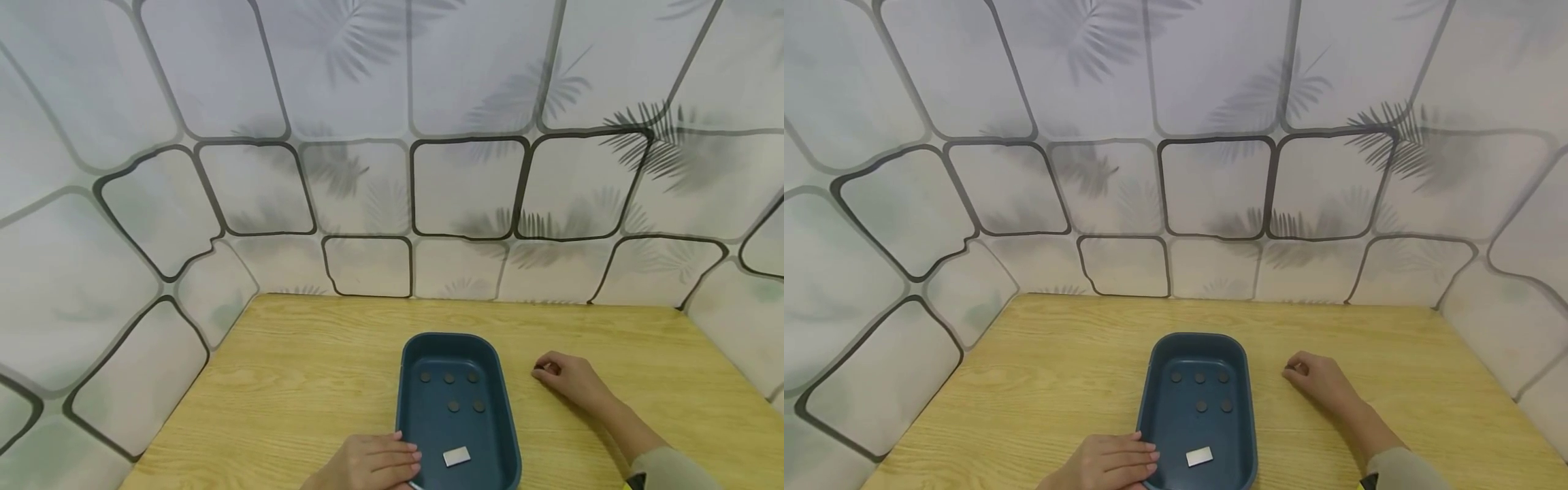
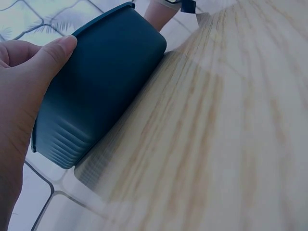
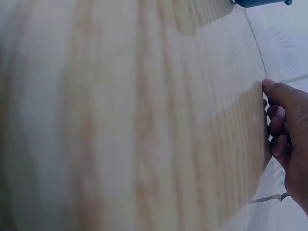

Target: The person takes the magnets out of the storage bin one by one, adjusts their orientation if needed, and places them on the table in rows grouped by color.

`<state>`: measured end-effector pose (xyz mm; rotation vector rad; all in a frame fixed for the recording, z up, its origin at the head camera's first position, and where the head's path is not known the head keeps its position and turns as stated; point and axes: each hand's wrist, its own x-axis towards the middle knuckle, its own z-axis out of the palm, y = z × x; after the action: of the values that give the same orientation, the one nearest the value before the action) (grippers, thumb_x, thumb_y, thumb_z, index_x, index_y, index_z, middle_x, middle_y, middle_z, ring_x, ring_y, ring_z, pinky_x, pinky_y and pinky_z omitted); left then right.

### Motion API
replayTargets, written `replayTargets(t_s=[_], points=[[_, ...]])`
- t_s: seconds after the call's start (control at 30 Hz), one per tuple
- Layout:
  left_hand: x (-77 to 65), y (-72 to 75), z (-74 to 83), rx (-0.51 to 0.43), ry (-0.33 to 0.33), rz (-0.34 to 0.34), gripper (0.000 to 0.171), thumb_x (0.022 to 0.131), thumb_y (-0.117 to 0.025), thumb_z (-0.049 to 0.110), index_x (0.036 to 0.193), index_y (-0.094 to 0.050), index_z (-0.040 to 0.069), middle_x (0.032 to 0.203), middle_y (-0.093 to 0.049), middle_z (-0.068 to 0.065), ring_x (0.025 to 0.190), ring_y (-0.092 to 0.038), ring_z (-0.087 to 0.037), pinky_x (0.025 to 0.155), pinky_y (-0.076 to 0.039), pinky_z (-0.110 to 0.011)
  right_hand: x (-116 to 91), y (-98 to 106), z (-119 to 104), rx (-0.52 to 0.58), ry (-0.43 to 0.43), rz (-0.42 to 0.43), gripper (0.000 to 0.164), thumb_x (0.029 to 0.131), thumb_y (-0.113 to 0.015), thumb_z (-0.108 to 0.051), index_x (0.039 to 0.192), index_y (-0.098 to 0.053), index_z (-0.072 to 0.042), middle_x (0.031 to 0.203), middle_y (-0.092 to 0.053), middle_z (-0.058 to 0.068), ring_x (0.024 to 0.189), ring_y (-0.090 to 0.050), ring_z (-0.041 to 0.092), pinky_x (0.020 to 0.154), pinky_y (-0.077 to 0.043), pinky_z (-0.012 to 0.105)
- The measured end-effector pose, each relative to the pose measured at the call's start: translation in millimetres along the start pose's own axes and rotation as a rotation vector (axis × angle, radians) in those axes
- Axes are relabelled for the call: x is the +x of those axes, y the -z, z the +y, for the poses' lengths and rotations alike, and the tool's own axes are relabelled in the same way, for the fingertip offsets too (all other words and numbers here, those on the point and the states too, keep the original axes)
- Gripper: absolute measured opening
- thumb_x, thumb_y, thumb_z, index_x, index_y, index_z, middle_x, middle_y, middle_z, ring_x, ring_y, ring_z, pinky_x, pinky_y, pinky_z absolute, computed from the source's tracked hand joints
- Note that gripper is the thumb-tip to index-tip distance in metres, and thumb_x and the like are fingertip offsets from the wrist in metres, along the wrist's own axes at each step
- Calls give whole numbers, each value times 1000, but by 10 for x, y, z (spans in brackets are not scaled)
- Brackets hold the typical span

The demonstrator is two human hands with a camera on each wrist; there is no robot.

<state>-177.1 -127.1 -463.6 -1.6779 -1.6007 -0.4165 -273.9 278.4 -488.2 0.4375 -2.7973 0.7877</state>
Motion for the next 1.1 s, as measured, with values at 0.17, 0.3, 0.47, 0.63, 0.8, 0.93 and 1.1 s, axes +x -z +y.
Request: replayTargets(t_s=[0.17,0.3,0.47,0.63,0.8,0.93,1.1], points=[[-12,-20,2,5,6,4,19,92,-61,19,93,-74,4,93,-73,-6,93,-69,-13,82,-55,-29,-3,-7,2,24,-31,-2,14,84,-72,-21,92,-68,-11,68,-57,-8,59,-47,1,55,-43,24],[-17,-33,3,2,10,8,19,92,-62,19,94,-74,4,93,-73,-6,93,-69,-13,82,-55,-29,-17,9,-11,35,-45,-14,16,84,-72,-22,94,-68,-11,68,-58,-8,59,-48,1,56,-43,24],[-16,-37,11,-7,19,6,19,92,-62,19,94,-74,4,93,-73,-6,93,-69,-13,82,-55,-29,-53,69,-46,85,-42,-23,19,84,-72,-22,96,-68,-8,72,-62,-8,62,-53,1,58,-47,25],[-5,-34,6,-3,11,9,19,91,-63,19,93,-75,4,93,-73,-6,92,-69,-13,81,-55,-29,-88,126,-45,95,-33,-21,17,84,-72,-21,94,-69,-9,73,-64,-8,64,-54,0,58,-47,24],[3,-24,-1,5,-3,12,19,92,-62,19,93,-75,4,92,-73,-6,92,-69,-14,81,-55,-30,-97,160,-31,75,-26,-22,16,84,-72,-21,93,-69,-9,71,-61,-8,61,-51,-1,55,-45,23],[9,-12,-5,6,-8,19,19,91,-63,19,92,-75,4,92,-73,-6,92,-70,-14,81,-55,-30,-101,196,-55,85,-28,-23,17,84,-72,-23,92,-68,-8,70,-61,-7,56,-49,-1,51,-44,23],[32,6,-16,19,-28,41,19,90,-65,20,91,-75,4,91,-73,-7,90,-70,-15,80,-56,-30,-107,255,-102,136,-48,-39,20,85,-70,-26,92,-67,-8,68,-61,-4,47,-46,3,44,-42,24]])
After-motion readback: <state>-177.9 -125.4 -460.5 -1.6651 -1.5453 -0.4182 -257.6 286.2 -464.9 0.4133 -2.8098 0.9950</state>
